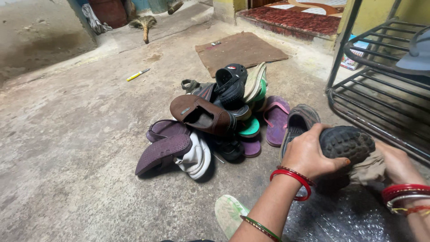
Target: The person sits on the floor and wipes several shoes and sandals with a cloth, then places them on a metal shoe rack. They handle black clogs, blue flip-flops, and black slip-on shoes, cleaning each one before arranging them on the rack.
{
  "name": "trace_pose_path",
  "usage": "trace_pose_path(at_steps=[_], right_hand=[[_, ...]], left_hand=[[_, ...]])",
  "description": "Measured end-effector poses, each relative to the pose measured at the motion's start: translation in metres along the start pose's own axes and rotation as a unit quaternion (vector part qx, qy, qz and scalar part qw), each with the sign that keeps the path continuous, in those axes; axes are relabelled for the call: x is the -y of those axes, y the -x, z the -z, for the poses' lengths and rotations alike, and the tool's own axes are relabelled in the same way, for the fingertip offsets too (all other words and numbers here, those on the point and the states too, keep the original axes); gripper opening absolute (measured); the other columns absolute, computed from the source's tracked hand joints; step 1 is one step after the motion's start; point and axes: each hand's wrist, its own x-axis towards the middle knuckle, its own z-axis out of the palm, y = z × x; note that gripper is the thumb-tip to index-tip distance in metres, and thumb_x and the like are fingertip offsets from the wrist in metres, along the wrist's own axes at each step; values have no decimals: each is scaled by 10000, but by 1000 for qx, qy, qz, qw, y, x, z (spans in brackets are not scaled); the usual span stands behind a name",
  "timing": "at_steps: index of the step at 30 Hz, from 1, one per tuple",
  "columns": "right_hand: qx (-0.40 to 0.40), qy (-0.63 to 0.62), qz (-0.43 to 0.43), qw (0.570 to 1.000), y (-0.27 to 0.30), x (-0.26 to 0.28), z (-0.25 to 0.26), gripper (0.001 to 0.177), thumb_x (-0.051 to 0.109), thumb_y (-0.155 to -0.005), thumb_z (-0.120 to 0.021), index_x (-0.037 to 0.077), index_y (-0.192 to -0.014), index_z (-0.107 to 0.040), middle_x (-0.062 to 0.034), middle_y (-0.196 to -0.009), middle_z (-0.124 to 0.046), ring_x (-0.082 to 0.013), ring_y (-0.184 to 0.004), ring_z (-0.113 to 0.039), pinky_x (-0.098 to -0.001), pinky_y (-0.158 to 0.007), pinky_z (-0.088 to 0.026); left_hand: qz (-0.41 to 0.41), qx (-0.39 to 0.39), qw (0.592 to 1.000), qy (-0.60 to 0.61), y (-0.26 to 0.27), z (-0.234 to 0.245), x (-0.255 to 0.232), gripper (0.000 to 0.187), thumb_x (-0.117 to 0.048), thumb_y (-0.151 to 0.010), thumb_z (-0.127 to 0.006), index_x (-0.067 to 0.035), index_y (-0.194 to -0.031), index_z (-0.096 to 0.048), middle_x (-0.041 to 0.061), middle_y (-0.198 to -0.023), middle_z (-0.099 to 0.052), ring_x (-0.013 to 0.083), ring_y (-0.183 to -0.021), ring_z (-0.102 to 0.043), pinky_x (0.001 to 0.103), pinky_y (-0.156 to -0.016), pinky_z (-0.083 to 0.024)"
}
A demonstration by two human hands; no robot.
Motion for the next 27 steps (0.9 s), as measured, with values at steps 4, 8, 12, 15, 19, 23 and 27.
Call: trace_pose_path(at_steps=[4, 8, 12, 15, 19, 23, 27], right_hand=[[-12, -8, 103, 995, 33, 41, -27, 311, 228, -1091, -531, 17, -1270, -671, -81, -1144, -724, -158, -994, -689, -299, -871, -560], [-24, 168, 190, 967, 81, 91, -69, 341, 295, -1106, -617, -17, -1188, -726, -212, -1036, -719, -215, -822, -642, -302, -713, -476], [-47, 376, 384, 842, 102, 102, -94, 299, 252, -1076, -636, -9, -1136, -771, -141, -1063, -749, -231, -951, -677, -305, -836, -492], [-51, 259, 318, 910, 93, 81, -87, 332, 294, -1136, -613, 7, -1231, -750, -98, -1080, -728, -157, -942, -662, -266, -846, -498], [-24, 54, 229, 972, 52, 35, -58, 328, 260, -1172, -531, -4, -1263, -703, -62, -1101, -708, -114, -925, -636, -248, -833, -509], [-80, 3, 106, 991, 21, -26, -31, 366, 256, -1221, -535, -56, -1078, -663, -74, -1010, -669, -159, -825, -619, -320, -712, -497], [-27, -46, 83, 995, 9, -66, -27, 338, 245, -1169, -502, -19, -1061, -683, -76, -997, -710, -135, -827, -651, -269, -740, -512]], left_hand=[[8, 7, 1000, -4, -5, -2, 1, 804, -498, -604, -819, -117, -1293, -657, 204, -1112, -765, 373, -1037, -736, 438, -920, -571], [6, 10, 999, -31, -8, -3, -1, 860, -510, -588, -830, -93, -1314, -632, 219, -1118, -756, 380, -1034, -736, 441, -916, -574], [13, 3, 1000, 17, -7, 2, 2, 885, -524, -597, -781, -124, -1370, -618, 201, -1126, -759, 382, -1035, -724, 442, -901, -561], [26, 20, 999, -31, -6, 1, 8, 912, -531, -586, -808, -108, -1371, -610, 217, -1097, -763, 376, -1011, -744, 437, -908, -572], [6, -7, 1000, -19, -8, -3, 22, 879, -536, -583, -817, -91, -1319, -634, 202, -1117, -768, 353, -1033, -749, 421, -930, -573], [0, -25, 1000, -2, -9, -3, 38, 905, -533, -576, -841, -70, -1322, -622, 213, -1141, -757, 355, -1059, -740, 418, -951, -568], [9, -19, 1000, 20, -12, 7, 46, 954, -525, -566, -862, -54, -1353, -601, 223, -1156, -756, 353, -1087, -738, 417, -973, -562]])
